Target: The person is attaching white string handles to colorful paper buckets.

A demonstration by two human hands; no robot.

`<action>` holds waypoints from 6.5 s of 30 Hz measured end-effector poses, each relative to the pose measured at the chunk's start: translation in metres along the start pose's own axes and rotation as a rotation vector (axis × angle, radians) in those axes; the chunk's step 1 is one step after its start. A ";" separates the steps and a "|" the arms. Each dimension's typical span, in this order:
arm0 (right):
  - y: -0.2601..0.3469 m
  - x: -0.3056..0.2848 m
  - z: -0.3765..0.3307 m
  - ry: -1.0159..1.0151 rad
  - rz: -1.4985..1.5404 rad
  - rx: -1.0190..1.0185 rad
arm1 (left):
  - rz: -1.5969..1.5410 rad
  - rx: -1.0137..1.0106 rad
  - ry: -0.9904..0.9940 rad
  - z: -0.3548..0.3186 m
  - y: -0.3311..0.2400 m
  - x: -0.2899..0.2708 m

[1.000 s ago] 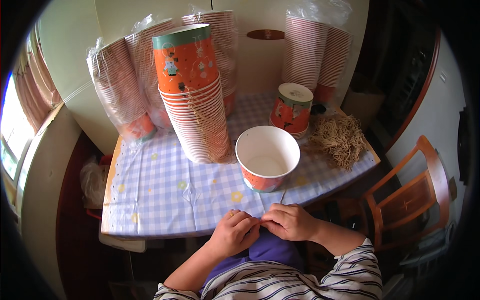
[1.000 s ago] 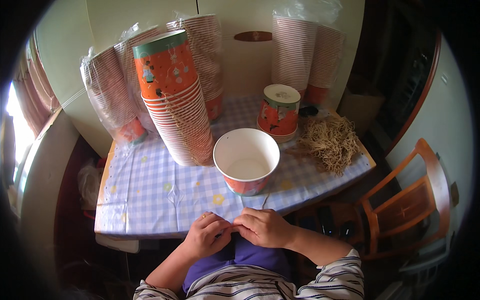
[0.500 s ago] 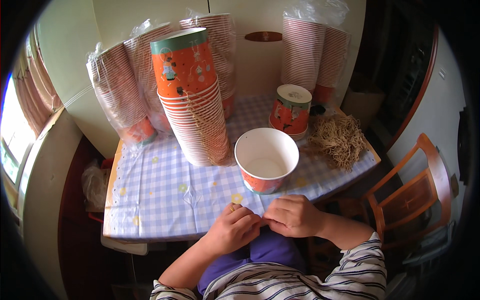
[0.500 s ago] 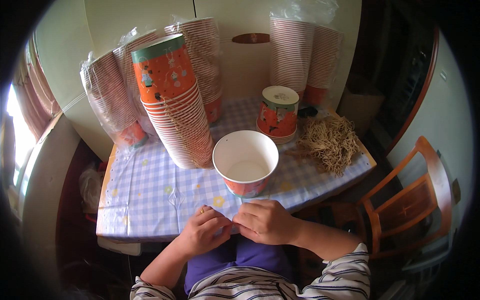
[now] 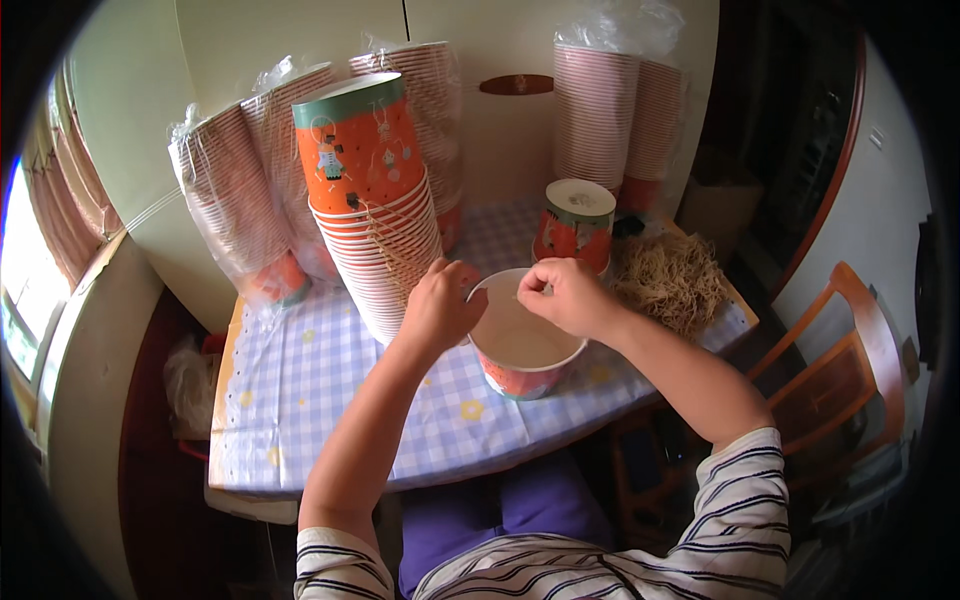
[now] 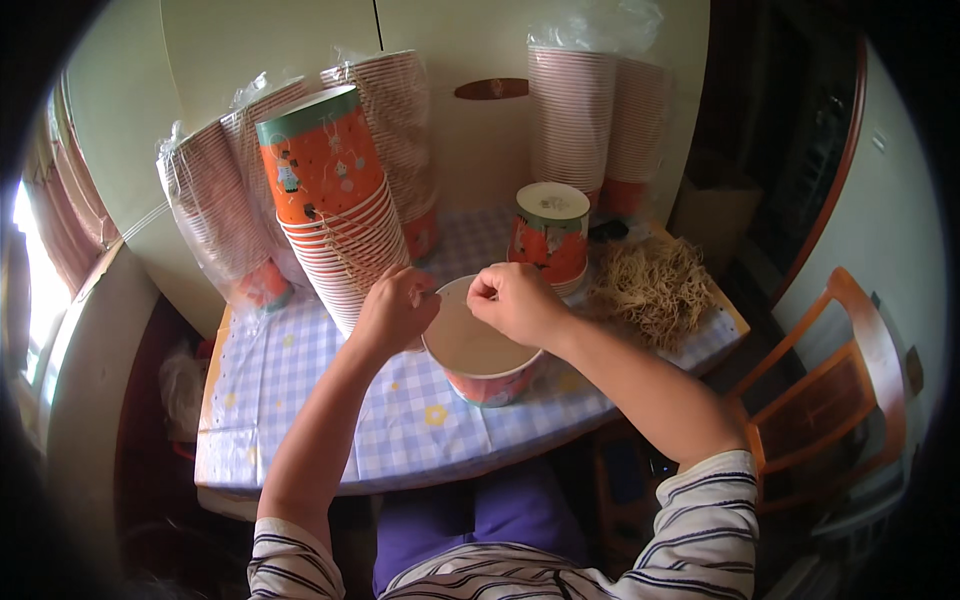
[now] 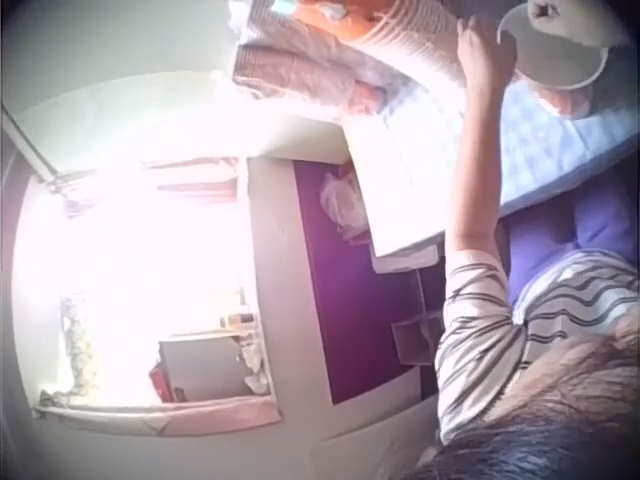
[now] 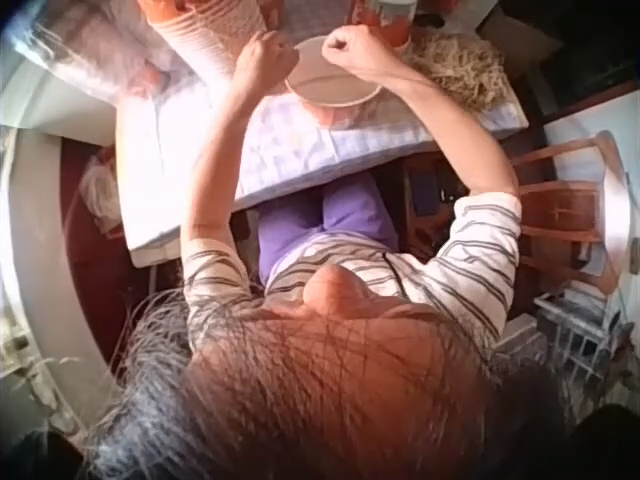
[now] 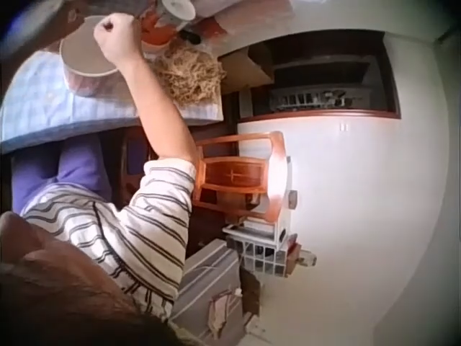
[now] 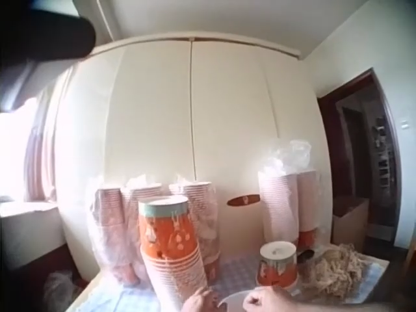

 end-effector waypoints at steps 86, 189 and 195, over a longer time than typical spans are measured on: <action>0.012 0.095 -0.111 0.450 0.317 0.158 | -1.774 -0.690 0.419 -0.143 0.006 -0.009; -0.020 0.133 -0.093 -0.083 1.432 0.578 | -0.947 -0.699 -0.199 -0.150 -0.046 0.017; -0.017 0.134 -0.091 -0.168 1.374 0.539 | -0.421 -0.353 -0.225 -0.149 -0.052 0.010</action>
Point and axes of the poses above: each hand's wrist, its own z-axis towards the middle knuckle, its own x-axis out of the palm, y = z × x, the point moved 1 cm from there along z, towards the middle knuckle, and after that the axes turned 2 degrees about z, right-handed, at the moved point
